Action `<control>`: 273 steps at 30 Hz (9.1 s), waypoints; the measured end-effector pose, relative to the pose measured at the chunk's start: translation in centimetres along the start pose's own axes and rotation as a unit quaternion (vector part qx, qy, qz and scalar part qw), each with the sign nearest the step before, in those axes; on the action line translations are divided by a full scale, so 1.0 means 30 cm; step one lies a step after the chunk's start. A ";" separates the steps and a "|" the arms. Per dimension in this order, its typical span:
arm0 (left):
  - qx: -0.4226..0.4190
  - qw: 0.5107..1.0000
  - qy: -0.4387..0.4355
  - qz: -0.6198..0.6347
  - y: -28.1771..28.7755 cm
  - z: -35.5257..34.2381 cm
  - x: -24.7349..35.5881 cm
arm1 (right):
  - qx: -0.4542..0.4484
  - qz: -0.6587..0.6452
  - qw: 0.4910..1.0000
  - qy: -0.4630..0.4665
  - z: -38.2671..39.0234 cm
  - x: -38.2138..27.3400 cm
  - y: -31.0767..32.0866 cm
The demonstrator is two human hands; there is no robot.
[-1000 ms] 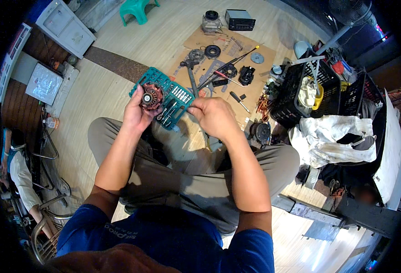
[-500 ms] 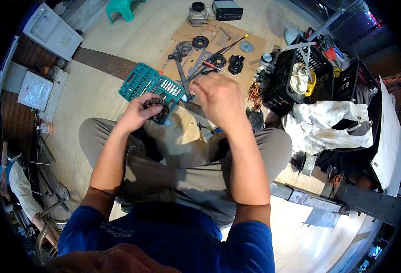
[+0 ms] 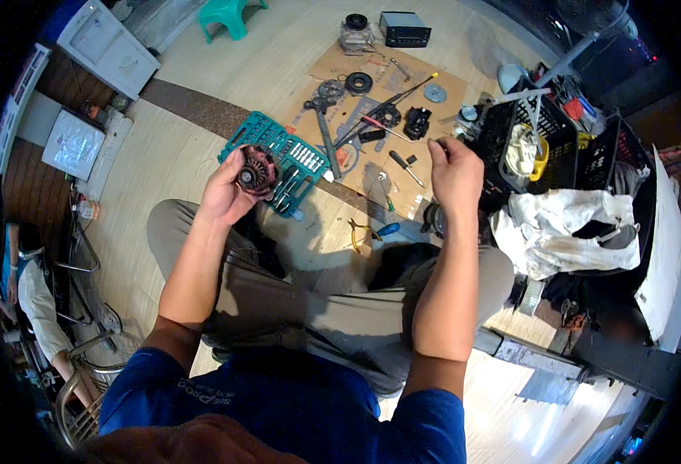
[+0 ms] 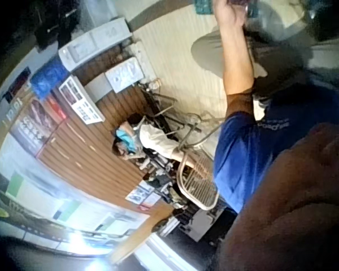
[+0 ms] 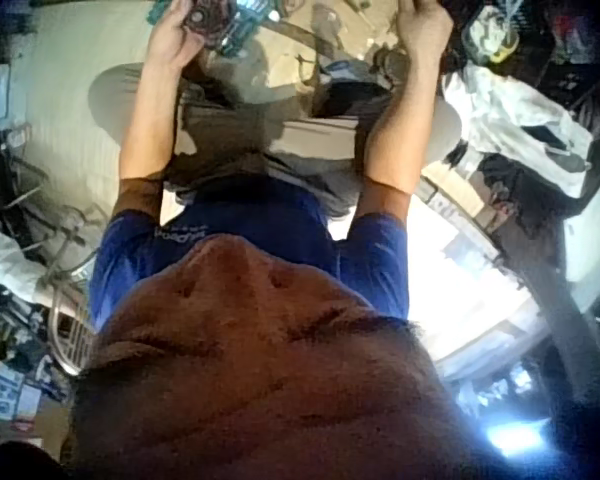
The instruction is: The person works on an alternator stator by hand, handling individual wires and components while sitting on the floor.
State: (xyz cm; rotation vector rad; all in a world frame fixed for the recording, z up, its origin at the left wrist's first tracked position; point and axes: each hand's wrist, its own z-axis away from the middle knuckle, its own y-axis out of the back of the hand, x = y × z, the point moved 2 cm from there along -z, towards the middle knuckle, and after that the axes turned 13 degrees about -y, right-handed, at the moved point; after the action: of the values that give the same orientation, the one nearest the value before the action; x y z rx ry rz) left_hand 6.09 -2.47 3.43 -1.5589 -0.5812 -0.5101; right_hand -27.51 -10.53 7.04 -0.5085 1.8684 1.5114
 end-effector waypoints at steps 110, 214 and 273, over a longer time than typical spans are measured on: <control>0.111 0.974 -0.197 0.013 -0.012 -0.307 0.199 | -0.371 -0.226 0.898 0.065 0.205 -0.303 -0.382; 0.049 0.992 -0.114 -0.029 -0.150 -0.295 -0.031 | -0.354 -0.287 0.885 0.097 0.150 -0.295 -0.448; 0.032 0.998 -0.048 -0.039 -0.030 -0.323 -0.122 | -0.389 -0.308 0.869 -0.006 0.152 -0.253 -0.468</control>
State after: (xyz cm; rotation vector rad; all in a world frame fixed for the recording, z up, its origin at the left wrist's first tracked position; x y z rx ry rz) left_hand 2.93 -12.32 2.46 -1.5102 -0.7272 -0.4731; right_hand -11.66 -10.52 2.11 -1.3073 0.8479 1.7202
